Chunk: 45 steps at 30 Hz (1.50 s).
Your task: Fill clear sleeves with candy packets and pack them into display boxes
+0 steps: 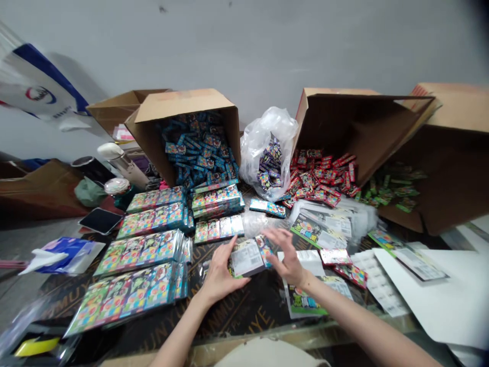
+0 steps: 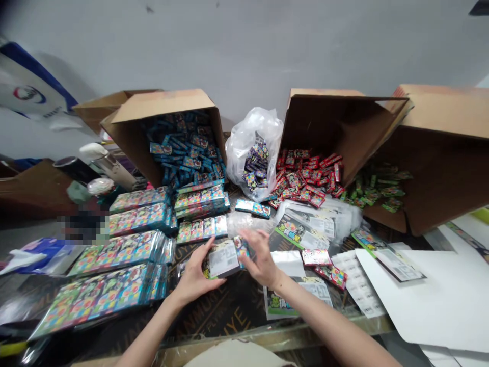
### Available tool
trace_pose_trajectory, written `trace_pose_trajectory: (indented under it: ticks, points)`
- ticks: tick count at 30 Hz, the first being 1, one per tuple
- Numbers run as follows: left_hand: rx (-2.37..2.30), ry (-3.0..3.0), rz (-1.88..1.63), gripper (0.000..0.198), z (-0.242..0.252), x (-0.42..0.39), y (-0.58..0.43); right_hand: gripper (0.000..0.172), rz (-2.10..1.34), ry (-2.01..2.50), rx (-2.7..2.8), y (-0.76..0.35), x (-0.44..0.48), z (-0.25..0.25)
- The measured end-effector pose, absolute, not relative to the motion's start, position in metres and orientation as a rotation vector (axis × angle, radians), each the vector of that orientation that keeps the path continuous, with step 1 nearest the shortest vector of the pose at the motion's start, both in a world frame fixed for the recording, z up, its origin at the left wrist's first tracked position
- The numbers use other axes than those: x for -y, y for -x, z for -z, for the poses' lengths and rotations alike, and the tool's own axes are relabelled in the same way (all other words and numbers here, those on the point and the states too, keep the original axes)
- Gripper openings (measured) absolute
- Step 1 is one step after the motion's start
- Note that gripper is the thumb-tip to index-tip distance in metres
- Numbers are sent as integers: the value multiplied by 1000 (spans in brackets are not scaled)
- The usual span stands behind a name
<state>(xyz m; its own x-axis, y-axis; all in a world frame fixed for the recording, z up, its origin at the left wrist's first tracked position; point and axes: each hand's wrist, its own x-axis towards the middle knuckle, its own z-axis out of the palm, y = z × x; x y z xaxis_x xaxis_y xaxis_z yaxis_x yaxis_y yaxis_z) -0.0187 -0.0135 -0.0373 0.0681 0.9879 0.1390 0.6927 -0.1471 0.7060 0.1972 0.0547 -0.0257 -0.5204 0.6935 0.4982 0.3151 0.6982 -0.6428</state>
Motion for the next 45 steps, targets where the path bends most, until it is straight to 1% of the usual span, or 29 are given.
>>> trace_pose_trajectory:
  ticks: [2,3,6,9,11,13,14,17,18,20,22,23,24,26,27,29,30,31,32,33,34,36,37,38,39,42,45]
  points:
    - [-1749,-1792,-934,97,39,12,21,51,-569,946,1950,-192,-63,23]
    - [-1783,-1752,-969,96,39,12,22,51,-582,972,1944,-190,-64,23]
    - [-1821,-1707,-1015,97,39,9,23,53,-675,898,2114,-180,-60,25]
    - [-1810,-1734,-1019,97,38,5,22,52,-683,817,2238,-173,-60,25]
    - [-1835,-1764,-998,96,39,2,23,47,-589,846,2217,-169,-80,23]
    - [-1860,-1827,-912,95,43,0,24,44,-413,1021,2085,-165,-120,19]
    - [-1853,-1876,-835,96,46,0,24,45,-303,1148,2003,-162,-146,17]
    - [-1781,-2006,-558,96,59,0,21,71,-75,1438,2032,-153,-226,10]
    - [-1766,-2016,-488,95,63,1,20,75,-30,1517,2077,-150,-248,8]
    - [-1764,-1979,-426,95,69,1,20,77,16,1610,2151,-143,-279,4]
    - [-1784,-1866,-501,94,67,-1,21,72,26,1629,2180,-137,-290,2]
    - [-1785,-1774,-598,91,64,-3,22,70,16,1600,2162,-133,-287,1]
    - [-1769,-1641,-723,83,58,-5,23,69,-6,1533,2125,-130,-278,2]
    - [-1646,-1248,-969,63,44,-12,21,62,-88,1269,2048,-125,-245,8]
    - [-1522,-1022,-1045,55,38,-17,19,55,-148,1089,2022,-124,-222,12]
    - [-1224,-620,-1093,52,29,-27,12,37,-286,728,2092,-128,-170,22]
    - [-1117,-471,-1122,49,27,-31,7,31,-337,590,2163,-132,-145,27]
    - [-1051,-372,-1170,42,26,-34,3,29,-372,467,2261,-139,-122,30]
    - [-1030,-318,-1230,34,27,-37,-2,31,-398,375,2352,-146,-102,31]
    - [-1041,-300,-1280,27,29,-37,-6,37,-425,327,2431,-155,-88,31]
    - [-1061,-315,-1302,23,30,-37,-9,49,-458,330,2485,-164,-78,30]
    - [-1067,-394,-1227,21,33,-34,-16,78,-559,467,2500,-181,-69,24]
    - [-1059,-437,-1165,22,33,-32,-19,87,-616,547,2478,-187,-69,21]
    - [-1052,-480,-1106,23,33,-30,-22,91,-668,603,2453,-193,-69,18]
    - [-1052,-530,-1059,25,32,-28,-24,92,-713,623,2436,-196,-70,16]
    - [-1149,-819,-992,33,32,-23,-24,83,-774,602,2408,-203,-70,15]
    - [-1448,-1399,-946,44,39,-16,-10,78,-705,681,2345,-211,-72,22]
